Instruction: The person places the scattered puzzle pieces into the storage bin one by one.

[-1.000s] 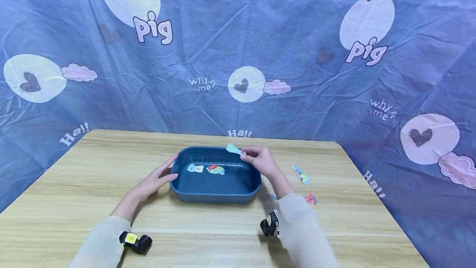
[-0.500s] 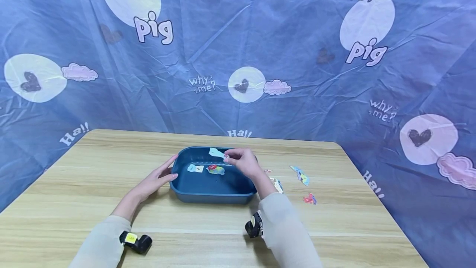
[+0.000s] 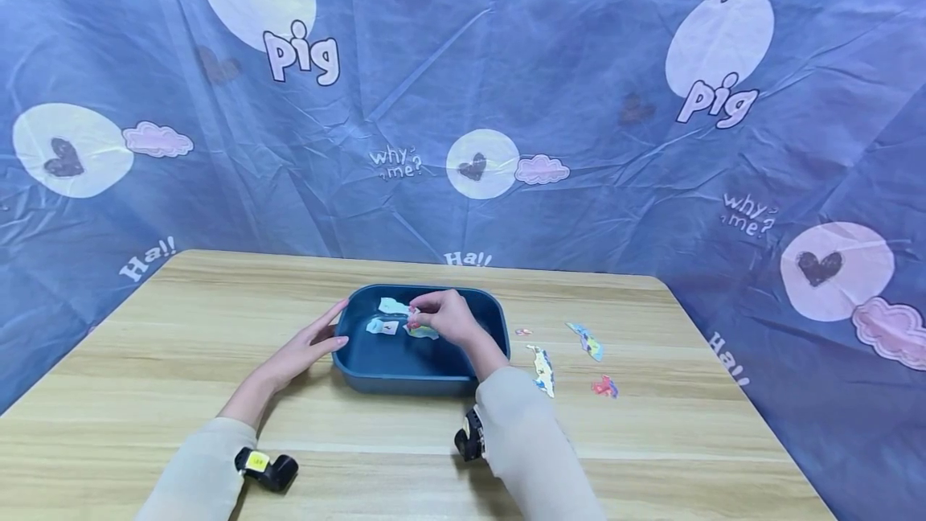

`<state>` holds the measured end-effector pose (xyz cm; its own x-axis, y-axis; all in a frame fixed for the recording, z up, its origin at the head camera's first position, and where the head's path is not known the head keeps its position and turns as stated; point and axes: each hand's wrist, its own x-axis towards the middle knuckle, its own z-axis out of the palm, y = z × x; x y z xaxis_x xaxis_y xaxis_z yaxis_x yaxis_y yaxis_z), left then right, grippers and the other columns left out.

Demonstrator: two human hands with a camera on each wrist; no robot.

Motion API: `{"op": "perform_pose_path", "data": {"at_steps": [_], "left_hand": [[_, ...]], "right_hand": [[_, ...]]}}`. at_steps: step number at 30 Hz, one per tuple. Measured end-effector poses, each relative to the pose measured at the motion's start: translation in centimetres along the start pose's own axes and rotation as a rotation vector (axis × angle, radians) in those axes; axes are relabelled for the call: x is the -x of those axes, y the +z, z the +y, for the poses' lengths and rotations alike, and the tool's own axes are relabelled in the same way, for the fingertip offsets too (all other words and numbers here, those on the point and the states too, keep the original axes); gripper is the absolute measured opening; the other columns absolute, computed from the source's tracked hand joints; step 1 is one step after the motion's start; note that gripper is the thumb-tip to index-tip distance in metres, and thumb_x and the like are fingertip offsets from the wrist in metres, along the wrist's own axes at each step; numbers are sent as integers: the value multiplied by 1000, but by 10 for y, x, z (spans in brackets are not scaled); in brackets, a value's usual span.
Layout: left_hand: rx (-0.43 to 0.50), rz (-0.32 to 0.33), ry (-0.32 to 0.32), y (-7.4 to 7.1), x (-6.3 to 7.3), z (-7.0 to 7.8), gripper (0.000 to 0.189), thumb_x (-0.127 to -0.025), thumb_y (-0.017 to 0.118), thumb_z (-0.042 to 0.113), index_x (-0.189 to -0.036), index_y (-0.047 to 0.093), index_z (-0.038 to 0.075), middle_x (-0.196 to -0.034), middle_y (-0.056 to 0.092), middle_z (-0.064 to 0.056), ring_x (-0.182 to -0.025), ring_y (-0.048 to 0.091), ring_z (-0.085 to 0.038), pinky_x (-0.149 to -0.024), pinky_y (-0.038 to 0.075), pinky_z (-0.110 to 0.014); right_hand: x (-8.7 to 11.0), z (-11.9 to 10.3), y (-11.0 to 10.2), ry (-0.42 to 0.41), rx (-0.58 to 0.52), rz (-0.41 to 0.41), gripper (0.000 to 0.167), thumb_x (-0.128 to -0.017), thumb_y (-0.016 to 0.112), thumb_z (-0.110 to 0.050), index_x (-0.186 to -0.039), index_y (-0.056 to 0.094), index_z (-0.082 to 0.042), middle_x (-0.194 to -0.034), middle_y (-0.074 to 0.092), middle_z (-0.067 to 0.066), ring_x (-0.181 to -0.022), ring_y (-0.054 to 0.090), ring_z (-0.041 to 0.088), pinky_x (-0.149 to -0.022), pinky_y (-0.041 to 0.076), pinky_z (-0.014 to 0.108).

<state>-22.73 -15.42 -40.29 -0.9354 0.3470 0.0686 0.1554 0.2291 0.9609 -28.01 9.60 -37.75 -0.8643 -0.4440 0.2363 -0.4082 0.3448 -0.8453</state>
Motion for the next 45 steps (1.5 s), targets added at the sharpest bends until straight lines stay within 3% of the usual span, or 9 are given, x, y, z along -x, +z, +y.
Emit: {"op": "perform_pose_path", "data": {"at_steps": [4,10,16,23,32,45], "left_hand": [[9,-3,-1,0,0,0,63,-87,53,17,-139,17,16,-127,36,-26,-117,33,-32,-95,25,-45],[17,-4,7,0,0,0,64,-86,54,19,-139,18,16,-125,38,-26,-117,34,-32,-95,26,-44],[19,-1,10,0,-1,-3,64,-86,54,20,-139,18,17,-124,39,-25,-116,35,-31,-95,26,-44],[17,2,26,-3,-12,-28,64,-85,55,26,-138,20,26,-125,41,-21,-116,37,-27,-95,27,-42],[23,-22,11,0,-2,-3,64,-87,52,18,-139,16,16,-126,36,-26,-117,34,-32,-95,26,-44],[19,-20,-7,0,0,0,63,-88,51,17,-139,16,17,-128,34,-25,-118,33,-32,-95,25,-45]], "right_hand": [[-3,0,7,11,-10,-27,18,-75,64,1,-92,63,8,-81,63,15,-73,60,20,-63,48,25],[-8,1,17,69,98,-42,18,-75,66,-5,-91,66,1,-82,64,8,-71,56,10,-61,46,22],[-11,6,23,114,124,-50,16,-74,67,-7,-89,67,-1,-80,65,5,-71,56,9,-63,46,22],[-9,9,24,130,136,-73,16,-74,68,-8,-88,67,0,-78,65,5,-74,57,10,-68,46,23],[-8,11,27,150,167,-108,20,-73,68,-11,-90,68,-1,-83,65,4,-77,57,10,-67,46,23],[-10,11,30,96,296,-168,16,-72,69,-13,-87,69,-5,-81,64,-1,-78,54,10,-69,43,22]]}}
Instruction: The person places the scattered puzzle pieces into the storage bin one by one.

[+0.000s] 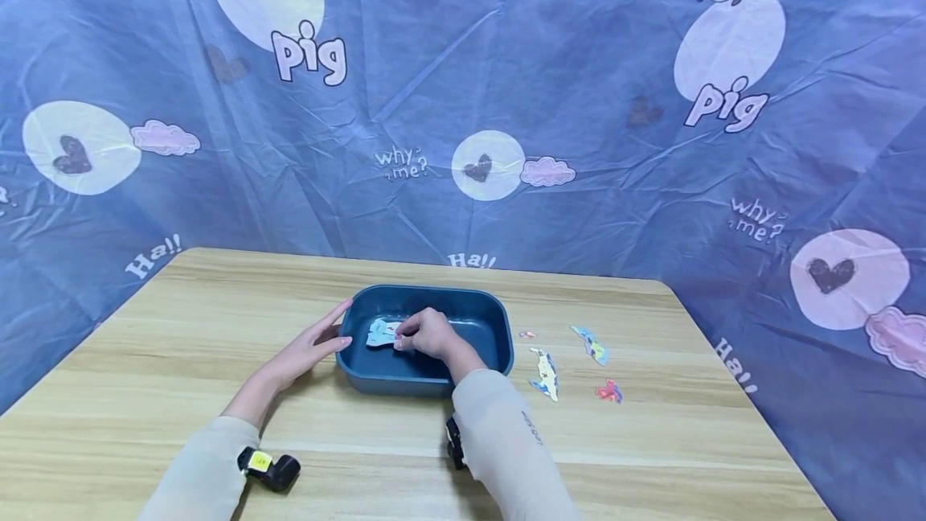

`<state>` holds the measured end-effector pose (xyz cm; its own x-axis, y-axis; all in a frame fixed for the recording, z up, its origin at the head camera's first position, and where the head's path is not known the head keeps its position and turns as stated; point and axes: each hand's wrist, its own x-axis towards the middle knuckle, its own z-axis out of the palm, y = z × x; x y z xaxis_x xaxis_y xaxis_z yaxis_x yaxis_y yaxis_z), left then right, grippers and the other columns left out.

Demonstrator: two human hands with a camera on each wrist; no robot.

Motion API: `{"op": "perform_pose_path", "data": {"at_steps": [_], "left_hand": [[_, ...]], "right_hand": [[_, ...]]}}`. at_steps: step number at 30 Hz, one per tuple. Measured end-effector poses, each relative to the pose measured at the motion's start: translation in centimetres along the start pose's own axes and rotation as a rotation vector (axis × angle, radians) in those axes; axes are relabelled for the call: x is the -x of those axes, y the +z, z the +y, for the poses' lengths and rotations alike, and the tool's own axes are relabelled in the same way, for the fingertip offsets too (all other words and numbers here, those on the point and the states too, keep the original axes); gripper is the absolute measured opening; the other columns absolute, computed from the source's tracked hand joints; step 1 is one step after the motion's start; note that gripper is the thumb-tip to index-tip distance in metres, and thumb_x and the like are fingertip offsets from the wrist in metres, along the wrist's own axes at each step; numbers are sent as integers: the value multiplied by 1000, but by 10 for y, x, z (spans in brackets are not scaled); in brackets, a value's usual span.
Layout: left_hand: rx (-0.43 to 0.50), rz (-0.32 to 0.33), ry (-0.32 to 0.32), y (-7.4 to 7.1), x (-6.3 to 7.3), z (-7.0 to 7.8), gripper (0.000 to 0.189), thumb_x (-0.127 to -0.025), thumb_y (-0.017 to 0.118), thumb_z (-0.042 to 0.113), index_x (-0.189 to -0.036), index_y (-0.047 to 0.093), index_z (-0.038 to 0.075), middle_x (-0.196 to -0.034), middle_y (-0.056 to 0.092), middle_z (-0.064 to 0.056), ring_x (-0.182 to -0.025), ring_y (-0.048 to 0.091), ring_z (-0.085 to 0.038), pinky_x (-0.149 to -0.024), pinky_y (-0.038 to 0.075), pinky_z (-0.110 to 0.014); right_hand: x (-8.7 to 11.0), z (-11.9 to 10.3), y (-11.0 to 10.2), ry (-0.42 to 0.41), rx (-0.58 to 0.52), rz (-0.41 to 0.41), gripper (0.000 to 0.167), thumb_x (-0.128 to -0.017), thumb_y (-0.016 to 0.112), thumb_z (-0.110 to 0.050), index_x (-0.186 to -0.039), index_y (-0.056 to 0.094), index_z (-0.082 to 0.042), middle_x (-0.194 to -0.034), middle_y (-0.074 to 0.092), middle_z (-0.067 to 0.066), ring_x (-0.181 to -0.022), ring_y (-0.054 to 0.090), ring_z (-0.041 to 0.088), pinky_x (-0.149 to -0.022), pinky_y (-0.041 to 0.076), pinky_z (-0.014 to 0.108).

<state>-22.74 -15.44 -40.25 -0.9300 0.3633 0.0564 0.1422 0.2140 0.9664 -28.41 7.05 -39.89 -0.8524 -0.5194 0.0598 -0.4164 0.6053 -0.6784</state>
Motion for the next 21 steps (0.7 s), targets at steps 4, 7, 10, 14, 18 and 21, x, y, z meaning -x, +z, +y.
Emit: {"op": "perform_pose_path", "data": {"at_steps": [4,7,10,14,18,21], "left_hand": [[0,0,-4,0,0,0,63,-87,51,18,-139,16,18,-129,34,-25,-118,32,-31,-95,25,-45],[0,3,-2,0,0,0,63,-87,52,18,-139,16,17,-128,34,-25,-118,33,-31,-95,25,-45],[-5,6,1,0,0,0,63,-87,52,18,-139,16,17,-127,35,-25,-118,33,-31,-95,26,-44],[-8,9,8,0,0,-1,64,-87,53,20,-139,17,17,-127,36,-25,-117,34,-31,-95,26,-44],[-13,14,11,0,-1,-2,65,-86,54,22,-139,17,18,-126,37,-25,-117,35,-31,-95,27,-44],[-13,14,13,0,-1,-3,65,-86,54,22,-139,17,18,-126,38,-25,-117,35,-31,-94,27,-44]], "right_hand": [[0,-2,1,6,9,-4,16,-72,70,-13,-86,69,-6,-79,64,-1,-76,53,10,-69,43,22],[0,-2,2,-9,16,-8,14,-72,69,-12,-85,69,-5,-77,63,-2,-72,51,9,-66,43,21],[0,-1,2,-31,31,-9,14,-72,70,-12,-84,69,-6,-75,62,-3,-70,50,8,-64,42,21],[-1,-2,2,-48,47,-13,14,-72,70,-12,-84,69,-6,-75,62,-3,-69,49,9,-64,42,20],[0,-2,2,-42,46,-17,15,-72,70,-12,-85,69,-6,-76,63,-3,-71,51,10,-65,42,21],[0,-3,2,-36,47,-14,18,-71,70,-13,-87,69,-5,-80,64,-1,-76,54,11,-67,43,22]]}}
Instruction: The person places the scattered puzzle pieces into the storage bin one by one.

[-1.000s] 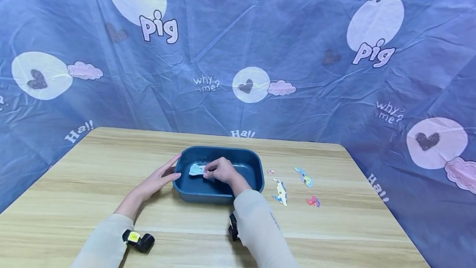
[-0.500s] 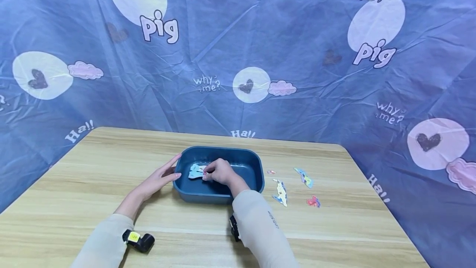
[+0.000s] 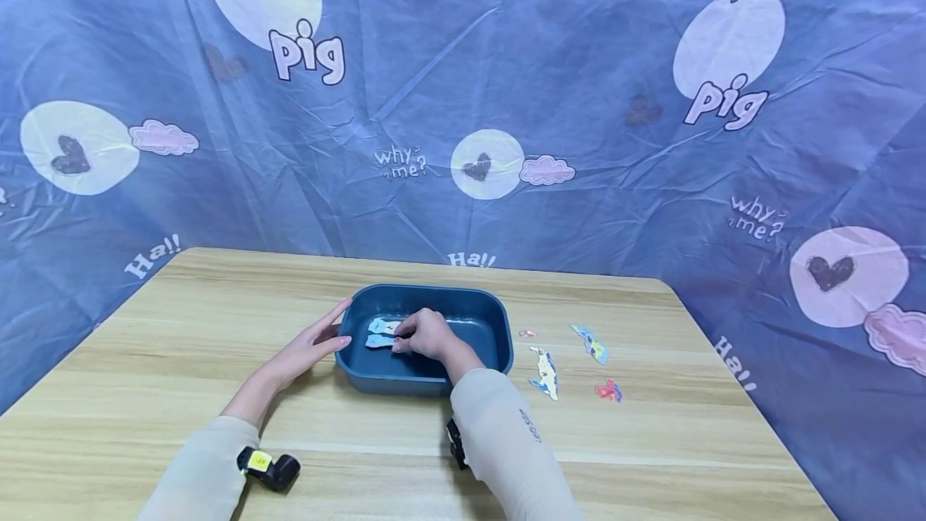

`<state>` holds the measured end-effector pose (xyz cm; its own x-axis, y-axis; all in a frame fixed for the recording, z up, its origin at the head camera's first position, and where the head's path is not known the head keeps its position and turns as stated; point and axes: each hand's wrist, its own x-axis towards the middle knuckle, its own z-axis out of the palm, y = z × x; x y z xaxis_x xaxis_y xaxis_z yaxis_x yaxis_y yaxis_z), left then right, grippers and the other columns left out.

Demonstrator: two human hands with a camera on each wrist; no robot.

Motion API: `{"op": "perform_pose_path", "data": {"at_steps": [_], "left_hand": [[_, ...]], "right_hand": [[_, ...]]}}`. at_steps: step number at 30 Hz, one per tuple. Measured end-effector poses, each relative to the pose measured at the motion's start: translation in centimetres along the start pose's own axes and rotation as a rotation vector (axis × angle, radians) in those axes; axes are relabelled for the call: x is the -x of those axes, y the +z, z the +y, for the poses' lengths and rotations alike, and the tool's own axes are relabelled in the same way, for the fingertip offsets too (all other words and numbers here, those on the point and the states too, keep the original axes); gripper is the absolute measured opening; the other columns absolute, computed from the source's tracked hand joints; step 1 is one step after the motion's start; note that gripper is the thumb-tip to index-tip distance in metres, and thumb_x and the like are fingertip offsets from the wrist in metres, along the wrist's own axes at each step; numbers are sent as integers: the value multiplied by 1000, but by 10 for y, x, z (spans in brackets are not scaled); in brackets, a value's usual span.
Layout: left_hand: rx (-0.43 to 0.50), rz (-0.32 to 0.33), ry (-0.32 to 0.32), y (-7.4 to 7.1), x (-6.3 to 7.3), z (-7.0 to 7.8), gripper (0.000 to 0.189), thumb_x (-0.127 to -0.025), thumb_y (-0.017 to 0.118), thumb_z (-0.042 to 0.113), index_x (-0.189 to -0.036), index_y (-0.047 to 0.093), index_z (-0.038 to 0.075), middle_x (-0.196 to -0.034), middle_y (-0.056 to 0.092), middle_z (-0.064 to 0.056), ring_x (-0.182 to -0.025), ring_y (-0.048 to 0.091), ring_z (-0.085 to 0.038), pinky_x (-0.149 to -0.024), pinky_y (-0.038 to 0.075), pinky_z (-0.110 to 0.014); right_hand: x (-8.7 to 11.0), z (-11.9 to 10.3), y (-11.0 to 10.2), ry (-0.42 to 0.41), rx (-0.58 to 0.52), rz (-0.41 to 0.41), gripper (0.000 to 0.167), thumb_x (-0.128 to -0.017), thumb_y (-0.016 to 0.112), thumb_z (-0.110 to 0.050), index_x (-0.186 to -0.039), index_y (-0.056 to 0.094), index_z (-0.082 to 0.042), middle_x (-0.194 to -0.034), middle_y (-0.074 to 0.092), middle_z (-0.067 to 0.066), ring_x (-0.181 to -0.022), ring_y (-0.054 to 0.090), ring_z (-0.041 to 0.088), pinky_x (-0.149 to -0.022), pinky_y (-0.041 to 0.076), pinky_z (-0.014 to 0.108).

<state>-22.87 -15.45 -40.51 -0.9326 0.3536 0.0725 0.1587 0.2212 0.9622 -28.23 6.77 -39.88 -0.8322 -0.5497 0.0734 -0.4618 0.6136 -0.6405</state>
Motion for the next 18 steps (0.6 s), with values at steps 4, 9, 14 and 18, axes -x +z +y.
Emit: {"op": "perform_pose_path", "data": {"at_steps": [4,9,14,18], "left_hand": [[6,-3,6,0,0,0,65,-86,54,21,-139,17,17,-126,37,-26,-117,35,-31,-95,27,-44],[11,-7,11,0,0,1,65,-86,54,21,-139,17,17,-126,37,-26,-117,34,-31,-95,26,-43],[14,-8,9,0,0,1,65,-86,54,21,-139,17,17,-126,36,-26,-117,34,-31,-95,26,-43],[14,-12,11,0,1,2,65,-86,54,20,-139,16,17,-127,35,-26,-117,33,-32,-95,26,-44]], "right_hand": [[0,0,0,-9,13,4,20,-71,71,-13,-89,69,-5,-84,65,1,-81,55,12,-71,43,23],[1,1,-1,-31,19,5,20,-71,71,-12,-89,69,-4,-85,65,3,-84,56,14,-74,43,24],[1,0,-2,-38,18,19,19,-71,70,-12,-89,69,-4,-84,65,2,-84,57,14,-73,44,24],[1,0,-3,-29,-4,22,18,-73,69,-12,-89,69,-5,-84,65,1,-84,57,14,-72,44,23]]}}
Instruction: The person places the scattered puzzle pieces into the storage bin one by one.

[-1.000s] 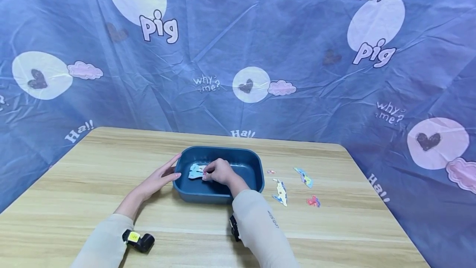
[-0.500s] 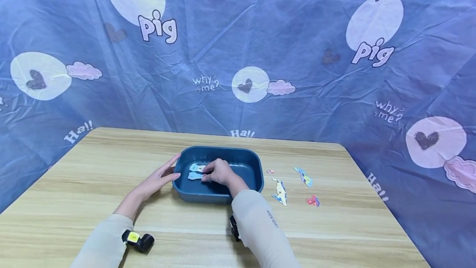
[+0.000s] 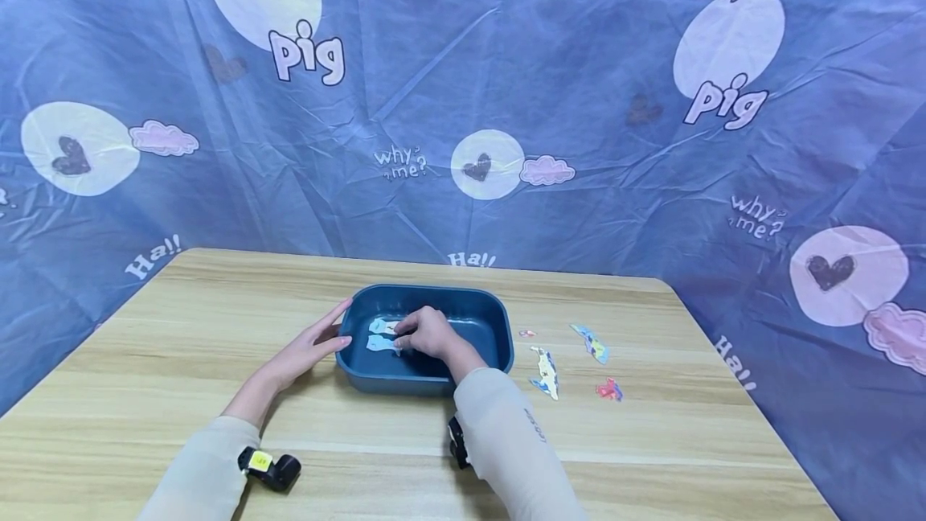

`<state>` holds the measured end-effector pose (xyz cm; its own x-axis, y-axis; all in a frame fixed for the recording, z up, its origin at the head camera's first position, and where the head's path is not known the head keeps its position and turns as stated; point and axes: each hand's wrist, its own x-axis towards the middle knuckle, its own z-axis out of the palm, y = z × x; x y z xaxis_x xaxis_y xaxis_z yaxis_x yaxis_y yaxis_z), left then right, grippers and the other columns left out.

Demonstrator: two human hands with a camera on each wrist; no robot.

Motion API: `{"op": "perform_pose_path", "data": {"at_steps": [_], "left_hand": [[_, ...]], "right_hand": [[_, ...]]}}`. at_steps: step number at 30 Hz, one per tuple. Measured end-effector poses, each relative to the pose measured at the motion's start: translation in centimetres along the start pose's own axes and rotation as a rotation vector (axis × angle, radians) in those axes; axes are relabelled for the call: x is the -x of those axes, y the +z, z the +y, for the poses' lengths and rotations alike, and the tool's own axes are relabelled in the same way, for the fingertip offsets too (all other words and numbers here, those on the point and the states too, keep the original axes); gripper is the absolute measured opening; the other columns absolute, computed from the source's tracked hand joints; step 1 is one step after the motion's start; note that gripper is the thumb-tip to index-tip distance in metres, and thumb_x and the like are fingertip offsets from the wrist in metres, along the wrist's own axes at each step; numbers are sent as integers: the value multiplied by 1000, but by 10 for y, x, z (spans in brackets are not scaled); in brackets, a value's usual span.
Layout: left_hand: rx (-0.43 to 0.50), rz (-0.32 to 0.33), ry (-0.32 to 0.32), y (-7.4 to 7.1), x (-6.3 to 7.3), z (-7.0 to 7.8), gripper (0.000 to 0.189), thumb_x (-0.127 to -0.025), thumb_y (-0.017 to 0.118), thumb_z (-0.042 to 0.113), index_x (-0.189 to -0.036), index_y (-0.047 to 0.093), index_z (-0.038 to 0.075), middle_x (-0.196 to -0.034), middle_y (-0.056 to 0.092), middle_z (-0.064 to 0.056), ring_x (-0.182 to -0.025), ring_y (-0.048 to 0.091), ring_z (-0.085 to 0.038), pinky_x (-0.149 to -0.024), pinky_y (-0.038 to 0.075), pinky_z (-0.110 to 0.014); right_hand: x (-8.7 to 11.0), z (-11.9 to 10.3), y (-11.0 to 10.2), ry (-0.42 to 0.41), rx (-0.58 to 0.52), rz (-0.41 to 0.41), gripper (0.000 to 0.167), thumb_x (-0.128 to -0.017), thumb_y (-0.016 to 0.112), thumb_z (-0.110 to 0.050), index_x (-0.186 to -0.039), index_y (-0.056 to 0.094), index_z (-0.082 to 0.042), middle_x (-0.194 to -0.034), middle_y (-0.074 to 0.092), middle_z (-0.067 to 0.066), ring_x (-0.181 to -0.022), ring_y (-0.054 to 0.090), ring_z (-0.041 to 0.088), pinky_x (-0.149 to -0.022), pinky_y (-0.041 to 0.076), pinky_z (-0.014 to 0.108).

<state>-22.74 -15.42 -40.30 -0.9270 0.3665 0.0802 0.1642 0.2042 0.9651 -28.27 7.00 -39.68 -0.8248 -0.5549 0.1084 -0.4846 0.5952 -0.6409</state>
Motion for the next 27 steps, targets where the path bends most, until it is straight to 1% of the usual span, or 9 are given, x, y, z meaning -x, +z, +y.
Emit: {"op": "perform_pose_path", "data": {"at_steps": [3,7,11,15,19,22,24,27], "left_hand": [[1,0,1,1,0,1,64,-87,53,18,-139,16,16,-127,34,-27,-118,33,-32,-95,26,-44],[-5,7,-6,1,0,1,63,-87,52,17,-139,17,16,-127,35,-27,-118,33,-32,-95,25,-44],[-10,13,-12,1,1,1,64,-86,53,19,-139,17,16,-127,36,-26,-117,33,-31,-95,26,-43],[-15,16,-9,1,1,1,64,-86,53,19,-139,17,16,-127,35,-25,-118,33,-31,-95,26,-43],[-25,26,-6,0,1,-2,63,-87,53,18,-139,17,16,-129,34,-25,-118,33,-31,-95,26,-43],[-24,27,-9,-1,1,-3,63,-87,53,17,-139,17,17,-129,33,-25,-118,33,-31,-95,26,-43],[-24,25,-12,0,0,-2,63,-87,52,16,-139,17,16,-129,34,-25,-118,33,-31,-95,26,-44],[-26,24,-15,1,0,-1,63,-87,52,16,-139,17,16,-129,34,-25,-118,33,-31,-95,26,-44]], "right_hand": [[0,-1,-1,17,-32,4,19,-73,69,-12,-90,69,-5,-85,65,1,-82,56,12,-70,44,23],[0,-3,-6,29,-83,19,20,-74,68,-12,-92,68,-2,-85,65,4,-76,56,9,-65,45,22],[1,-7,-15,36,-133,27,23,-75,66,-11,-96,66,0,-90,64,8,-75,55,10,-63,45,23],[7,-13,-27,32,-182,27,27,-77,64,-11,-100,63,3,-95,62,12,-80,57,13,-66,46,26],[17,-30,-42,4,-217,34,25,-79,61,-6,-101,61,6,-95,61,18,-82,58,20,-70,47,30],[24,-40,-50,-13,-223,42,24,-80,60,-3,-101,61,8,-95,61,19,-84,58,24,-72,47,32],[25,-39,-53,-19,-227,47,24,-80,60,-4,-101,60,8,-96,60,20,-86,57,24,-74,46,32],[25,-28,-57,-13,-240,54,27,-80,61,-10,-103,61,5,-100,59,19,-89,57,21,-75,46,30]]}}
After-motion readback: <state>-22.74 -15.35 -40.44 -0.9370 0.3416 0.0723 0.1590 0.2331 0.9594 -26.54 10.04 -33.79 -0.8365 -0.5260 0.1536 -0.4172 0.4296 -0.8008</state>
